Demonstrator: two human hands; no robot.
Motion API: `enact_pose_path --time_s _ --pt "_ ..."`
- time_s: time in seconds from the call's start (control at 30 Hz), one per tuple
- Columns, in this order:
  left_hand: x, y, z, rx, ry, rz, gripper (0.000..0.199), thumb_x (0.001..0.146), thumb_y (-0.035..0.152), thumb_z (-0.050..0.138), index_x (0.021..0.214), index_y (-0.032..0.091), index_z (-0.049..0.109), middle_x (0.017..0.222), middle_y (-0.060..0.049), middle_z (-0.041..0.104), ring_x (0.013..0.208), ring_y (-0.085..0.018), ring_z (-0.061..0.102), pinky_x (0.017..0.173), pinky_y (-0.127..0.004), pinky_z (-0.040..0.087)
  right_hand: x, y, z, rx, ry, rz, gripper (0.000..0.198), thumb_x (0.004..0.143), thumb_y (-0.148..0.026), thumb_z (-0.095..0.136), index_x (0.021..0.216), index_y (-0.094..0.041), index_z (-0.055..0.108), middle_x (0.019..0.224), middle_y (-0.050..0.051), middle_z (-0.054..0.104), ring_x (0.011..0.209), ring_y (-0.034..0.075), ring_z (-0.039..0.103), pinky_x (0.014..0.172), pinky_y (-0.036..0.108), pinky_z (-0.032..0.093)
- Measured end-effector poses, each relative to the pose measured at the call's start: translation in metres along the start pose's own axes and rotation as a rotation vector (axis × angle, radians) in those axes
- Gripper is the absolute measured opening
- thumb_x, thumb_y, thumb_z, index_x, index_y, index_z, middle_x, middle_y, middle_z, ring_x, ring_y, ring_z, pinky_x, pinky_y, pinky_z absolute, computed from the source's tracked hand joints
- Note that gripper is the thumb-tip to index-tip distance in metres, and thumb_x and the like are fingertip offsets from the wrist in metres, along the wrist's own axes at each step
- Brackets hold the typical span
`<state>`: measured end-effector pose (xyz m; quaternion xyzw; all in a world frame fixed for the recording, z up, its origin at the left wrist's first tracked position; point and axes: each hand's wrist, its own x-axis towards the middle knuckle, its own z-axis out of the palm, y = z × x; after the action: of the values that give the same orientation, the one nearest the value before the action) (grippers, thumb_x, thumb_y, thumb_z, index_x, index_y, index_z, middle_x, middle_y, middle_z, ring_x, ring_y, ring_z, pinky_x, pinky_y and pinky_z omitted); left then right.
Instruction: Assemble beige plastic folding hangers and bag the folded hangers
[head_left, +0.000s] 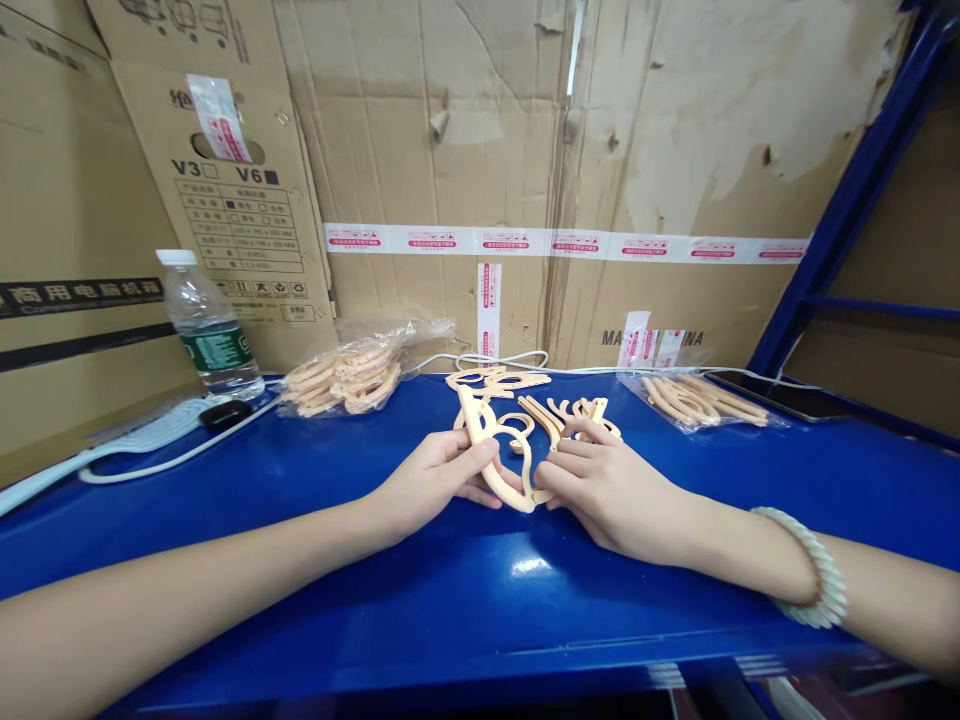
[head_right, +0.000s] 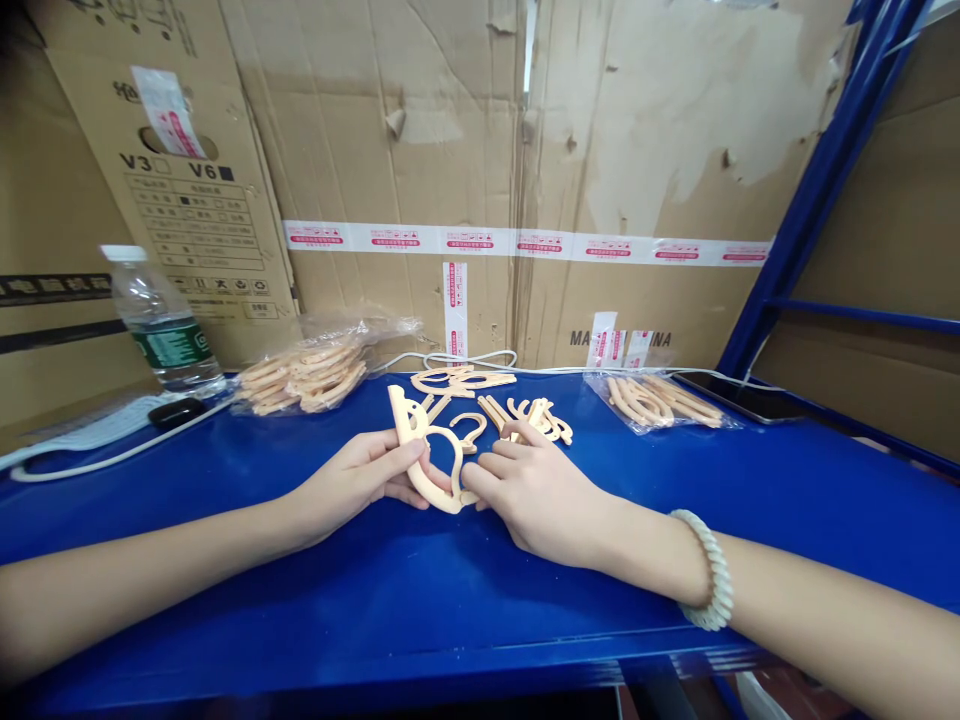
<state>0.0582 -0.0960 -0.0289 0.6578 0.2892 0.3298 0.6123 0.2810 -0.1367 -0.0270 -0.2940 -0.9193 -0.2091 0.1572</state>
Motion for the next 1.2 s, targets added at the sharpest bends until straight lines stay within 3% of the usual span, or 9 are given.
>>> enact_pose_path --time_s 0.3,0.5,0.57,0.67,0.73,0.83,1.2 --pt "-0.003 0.005 0.006 -0.101 0.073 -0.061 0.031 0.084 0.042 0.067 0.085 0.012 0.058 0.082 -0.012 0.076 0.077 -0.02 0.073 0.067 -0.024 0.057 0.001 0.007 0.001 -0.061 0.077 -0.097 0.024 0.088 -0.005 0.035 0.081 -0.017 0.053 0.068 0.001 0.056 0.066 0.015 0.044 0.079 0.034 0.03" --pt "-0.003 0.008 0.007 -0.2 0.127 -0.123 0.024 0.095 0.033 0.053 0.084 0.012 0.056 0.074 -0.012 0.075 0.067 -0.016 0.073 0.061 -0.021 0.054 -0.001 0.021 -0.002 -0.133 0.205 -0.194 0.025 0.094 -0.008 0.033 0.088 -0.018 0.054 0.069 0.002 0.06 0.066 0.016 0.049 0.077 0.036 0.032" --pt "-0.005 0.008 0.007 -0.21 0.13 -0.124 0.024 0.094 0.035 0.055 0.084 0.012 0.056 0.072 -0.011 0.075 0.067 -0.017 0.073 0.06 -0.021 0.054 -0.004 0.033 -0.004 -0.084 0.289 -0.117 0.02 0.094 -0.009 0.036 0.088 -0.02 0.053 0.073 0.002 0.063 0.067 0.016 0.052 0.076 0.036 0.033" --pt "-0.009 0.008 0.008 -0.173 0.06 -0.095 0.027 0.09 0.037 0.061 0.079 0.013 0.054 0.074 -0.012 0.075 0.069 -0.019 0.074 0.061 -0.021 0.054 -0.01 0.056 -0.006 0.09 0.365 0.149 0.014 0.092 -0.013 0.046 0.101 -0.022 0.05 0.083 0.003 0.066 0.077 0.018 0.056 0.077 0.035 0.039" --pt "-0.01 0.008 0.008 -0.167 0.028 -0.079 0.029 0.089 0.039 0.061 0.078 0.013 0.054 0.076 -0.012 0.076 0.07 -0.019 0.074 0.061 -0.021 0.054 -0.013 0.069 -0.006 0.168 0.326 0.244 0.019 0.091 -0.016 0.049 0.109 -0.023 0.05 0.094 0.007 0.065 0.091 0.022 0.058 0.082 0.039 0.043" --pt "-0.009 0.007 0.008 -0.175 0.022 -0.075 0.028 0.09 0.039 0.059 0.081 0.013 0.055 0.076 -0.012 0.076 0.071 -0.018 0.074 0.061 -0.021 0.054 -0.013 0.078 -0.003 0.219 0.221 0.21 0.017 0.093 -0.016 0.046 0.103 -0.022 0.058 0.105 0.01 0.063 0.106 0.024 0.055 0.091 0.044 0.044" --pt "-0.008 0.005 0.007 -0.177 0.022 -0.071 0.03 0.088 0.041 0.062 0.08 0.013 0.054 0.077 -0.011 0.075 0.072 -0.02 0.074 0.064 -0.024 0.056 -0.01 0.07 0.01 0.49 0.05 0.197 0.022 0.091 -0.009 0.041 0.093 -0.019 0.061 0.104 0.008 0.067 0.103 0.021 0.062 0.09 0.035 0.049"
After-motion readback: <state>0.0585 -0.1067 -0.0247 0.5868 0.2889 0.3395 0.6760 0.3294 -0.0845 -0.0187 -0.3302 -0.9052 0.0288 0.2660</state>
